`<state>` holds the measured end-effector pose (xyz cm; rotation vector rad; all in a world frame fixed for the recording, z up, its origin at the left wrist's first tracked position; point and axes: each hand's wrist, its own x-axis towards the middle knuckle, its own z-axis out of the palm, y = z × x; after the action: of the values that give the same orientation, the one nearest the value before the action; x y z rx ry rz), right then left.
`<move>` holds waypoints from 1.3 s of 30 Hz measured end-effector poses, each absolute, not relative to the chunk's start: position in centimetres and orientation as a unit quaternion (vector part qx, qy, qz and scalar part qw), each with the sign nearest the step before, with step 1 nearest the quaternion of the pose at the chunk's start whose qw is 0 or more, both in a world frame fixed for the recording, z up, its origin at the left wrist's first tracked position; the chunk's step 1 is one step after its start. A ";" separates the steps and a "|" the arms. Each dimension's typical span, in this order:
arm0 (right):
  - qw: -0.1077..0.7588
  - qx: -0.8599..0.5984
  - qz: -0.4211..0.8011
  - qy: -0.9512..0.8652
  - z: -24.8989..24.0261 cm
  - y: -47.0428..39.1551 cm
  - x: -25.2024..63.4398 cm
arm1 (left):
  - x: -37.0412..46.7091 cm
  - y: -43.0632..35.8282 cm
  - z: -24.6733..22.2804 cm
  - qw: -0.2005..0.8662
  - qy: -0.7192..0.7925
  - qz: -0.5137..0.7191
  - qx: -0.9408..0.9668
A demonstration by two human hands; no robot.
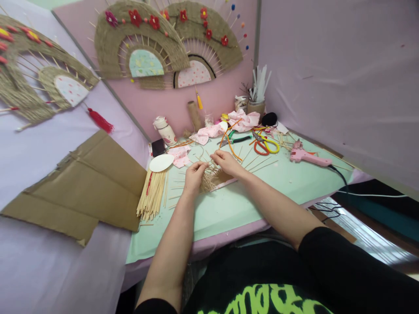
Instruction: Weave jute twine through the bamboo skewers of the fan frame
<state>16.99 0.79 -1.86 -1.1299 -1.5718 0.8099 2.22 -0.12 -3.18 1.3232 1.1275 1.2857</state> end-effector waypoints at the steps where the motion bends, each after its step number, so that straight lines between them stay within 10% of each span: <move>1: 0.502 -0.459 0.338 -0.650 -1.9 0.8 17.0 | 2.2 -0.1 -3.2 0.480 0.459 0.526 0.532; 22: 0.542 -0.393 0.462 -0.582 -1.9 1.0 17.0 | 2.4 -0.4 -2.6 0.570 0.443 0.513 0.465; 39: 0.520 -0.406 0.418 -0.624 -1.8 0.9 16.9 | 2.0 0.1 -3.3 0.405 0.472 0.535 0.572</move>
<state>16.95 0.87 -1.78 -0.9744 -1.4954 1.0023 2.03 0.11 -3.27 1.4427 1.1917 1.3497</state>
